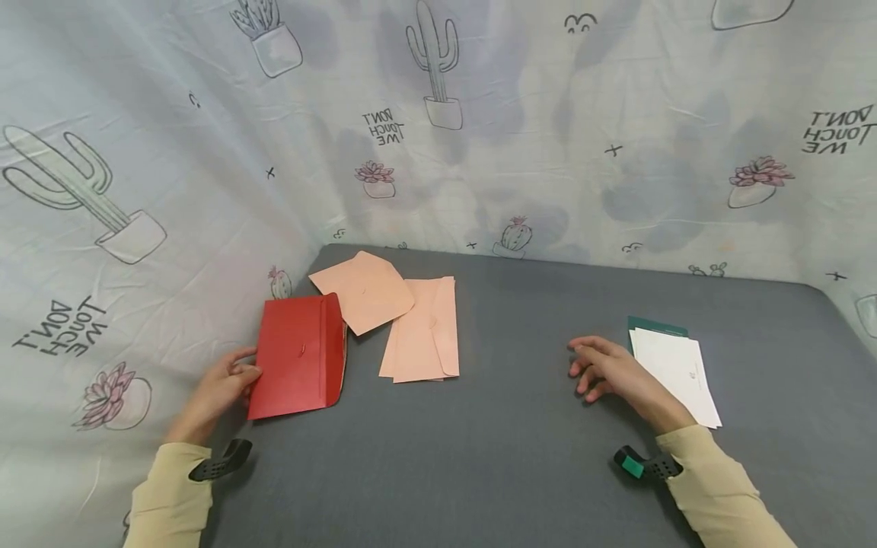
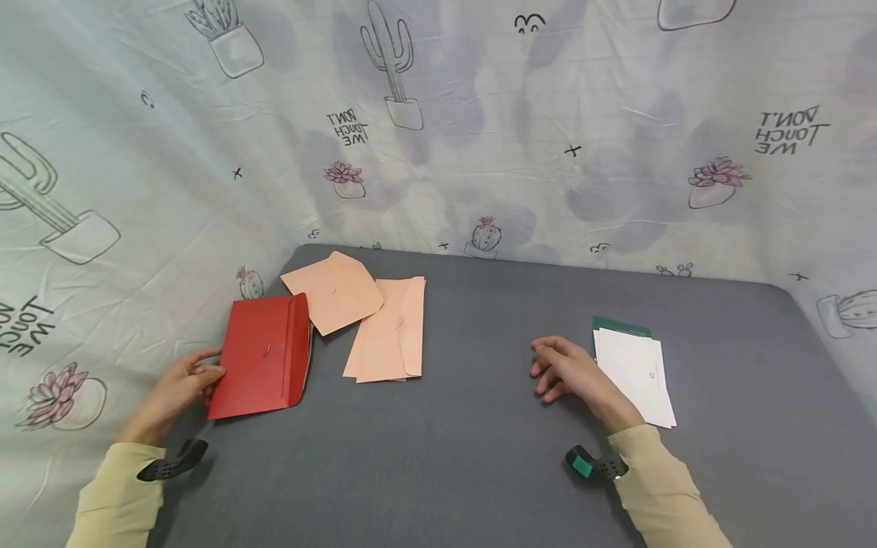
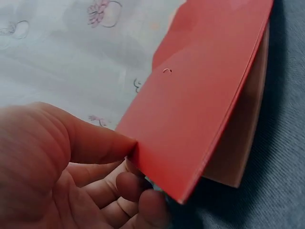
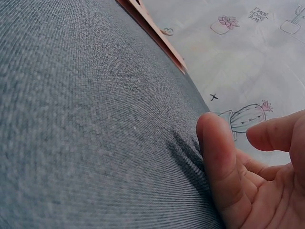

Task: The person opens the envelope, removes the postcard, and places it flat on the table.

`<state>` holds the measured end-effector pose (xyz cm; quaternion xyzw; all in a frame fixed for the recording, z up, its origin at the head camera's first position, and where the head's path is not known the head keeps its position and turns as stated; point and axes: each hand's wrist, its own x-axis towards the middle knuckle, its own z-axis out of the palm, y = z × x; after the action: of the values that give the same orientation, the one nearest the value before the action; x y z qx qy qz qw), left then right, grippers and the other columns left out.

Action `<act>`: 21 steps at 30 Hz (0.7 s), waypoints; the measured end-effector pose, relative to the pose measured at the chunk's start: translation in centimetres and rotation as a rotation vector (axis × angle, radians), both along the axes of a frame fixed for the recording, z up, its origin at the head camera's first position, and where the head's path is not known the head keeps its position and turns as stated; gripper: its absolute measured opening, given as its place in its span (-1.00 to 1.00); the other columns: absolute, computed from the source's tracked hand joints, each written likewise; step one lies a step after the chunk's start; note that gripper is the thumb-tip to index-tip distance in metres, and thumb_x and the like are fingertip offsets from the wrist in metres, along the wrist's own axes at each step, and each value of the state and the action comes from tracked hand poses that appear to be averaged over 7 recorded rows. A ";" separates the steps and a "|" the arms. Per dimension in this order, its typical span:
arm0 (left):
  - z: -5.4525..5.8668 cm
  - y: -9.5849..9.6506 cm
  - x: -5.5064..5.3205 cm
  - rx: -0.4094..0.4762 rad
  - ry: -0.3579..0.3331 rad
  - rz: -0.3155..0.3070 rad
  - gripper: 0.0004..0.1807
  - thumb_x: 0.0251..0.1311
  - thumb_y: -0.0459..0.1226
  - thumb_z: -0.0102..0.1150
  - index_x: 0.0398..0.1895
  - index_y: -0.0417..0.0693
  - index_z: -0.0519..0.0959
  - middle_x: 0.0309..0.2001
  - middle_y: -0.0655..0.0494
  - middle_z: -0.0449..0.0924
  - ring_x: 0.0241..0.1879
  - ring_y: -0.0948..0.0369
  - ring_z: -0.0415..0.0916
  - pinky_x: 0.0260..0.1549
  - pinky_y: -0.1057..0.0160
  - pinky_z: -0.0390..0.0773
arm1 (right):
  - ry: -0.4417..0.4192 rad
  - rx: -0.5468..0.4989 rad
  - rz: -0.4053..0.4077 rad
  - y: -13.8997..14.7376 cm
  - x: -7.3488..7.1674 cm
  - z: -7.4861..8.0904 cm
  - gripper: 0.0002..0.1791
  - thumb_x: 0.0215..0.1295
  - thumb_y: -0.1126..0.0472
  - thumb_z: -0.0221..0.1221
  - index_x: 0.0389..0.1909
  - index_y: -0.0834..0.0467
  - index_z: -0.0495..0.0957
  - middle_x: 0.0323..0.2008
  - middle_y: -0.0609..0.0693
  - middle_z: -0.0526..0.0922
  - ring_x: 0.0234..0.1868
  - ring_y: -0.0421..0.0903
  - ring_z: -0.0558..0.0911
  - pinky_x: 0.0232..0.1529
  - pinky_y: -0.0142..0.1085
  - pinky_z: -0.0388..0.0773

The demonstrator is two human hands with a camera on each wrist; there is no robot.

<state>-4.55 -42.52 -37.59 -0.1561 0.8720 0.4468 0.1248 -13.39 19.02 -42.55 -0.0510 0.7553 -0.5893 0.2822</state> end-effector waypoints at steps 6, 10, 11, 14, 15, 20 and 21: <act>-0.1 0.3 0.0 -0.080 -0.020 0.028 -0.35 0.49 -0.33 -0.07 0.47 -0.54 0.01 -0.33 0.23 0.56 -0.49 0.35 0.38 -0.51 0.28 0.51 | -0.008 0.000 0.003 0.1 0.1 0.1 -0.40 0.62 0.03 -0.08 0.45 0.33 0.14 -0.18 0.12 0.57 -0.37 -0.11 0.68 -0.35 -0.17 0.71; 0.4 0.7 0.0 -0.147 -0.016 0.016 -0.35 0.51 -0.26 -0.09 0.45 -0.56 0.04 -0.31 0.06 0.56 -0.50 0.30 0.39 -0.55 0.25 0.50 | -0.008 0.009 0.004 0.2 0.0 0.3 -0.40 0.63 0.00 -0.10 0.45 0.33 0.15 -0.18 0.12 0.57 -0.37 -0.11 0.68 -0.35 -0.17 0.71; 0.5 0.8 0.0 -0.174 -0.020 0.007 -0.36 0.52 -0.24 -0.10 0.44 -0.56 0.05 -0.30 -0.02 0.56 -0.48 0.28 0.40 -0.55 0.24 0.51 | -0.006 0.010 0.003 0.2 0.0 0.3 -0.41 0.63 0.01 -0.11 0.45 0.33 0.15 -0.18 0.12 0.57 -0.37 -0.12 0.67 -0.35 -0.17 0.71; 1.0 1.1 -0.2 -0.267 -0.040 -0.028 -0.36 0.52 -0.21 -0.14 0.43 -0.55 0.09 -0.11 -0.40 0.58 -0.39 0.15 0.49 -0.52 0.21 0.54 | 0.000 0.011 -0.005 0.1 -0.1 0.4 -0.42 0.63 0.03 -0.09 0.44 0.33 0.16 -0.19 0.12 0.57 -0.38 -0.12 0.68 -0.36 -0.18 0.71; 1.2 1.2 -0.3 -0.292 -0.051 -0.039 -0.37 0.52 -0.20 -0.16 0.43 -0.55 0.10 0.00 -0.49 0.54 -0.32 0.07 0.53 -0.49 0.18 0.57 | 0.001 0.012 -0.006 0.1 -0.1 0.4 -0.42 0.62 0.04 -0.09 0.44 0.33 0.16 -0.19 0.12 0.58 -0.38 -0.12 0.68 -0.36 -0.18 0.71; 2.3 2.4 -0.3 -0.441 0.000 -0.029 -0.37 0.48 -0.20 -0.21 0.40 -0.56 0.14 0.22 -0.60 0.35 0.06 -0.32 0.47 -0.14 -0.14 0.59 | -0.005 0.018 -0.003 0.1 -0.1 0.1 -0.42 0.63 0.01 -0.09 0.43 0.32 0.17 -0.19 0.11 0.58 -0.39 -0.12 0.67 -0.36 -0.17 0.71; 2.7 3.0 -0.2 -0.470 0.043 -0.017 -0.38 0.47 -0.20 -0.21 0.39 -0.54 0.17 0.20 -0.58 0.38 0.08 -0.35 0.46 -0.10 -0.20 0.56 | -0.007 0.018 -0.001 0.1 -0.1 0.1 -0.42 0.63 0.01 -0.09 0.44 0.32 0.17 -0.19 0.12 0.58 -0.39 -0.12 0.67 -0.36 -0.17 0.71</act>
<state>-4.78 -39.49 -34.88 -0.1638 0.9559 0.2334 0.0701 -13.51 19.12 -42.44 -0.0461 0.7596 -0.5829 0.2848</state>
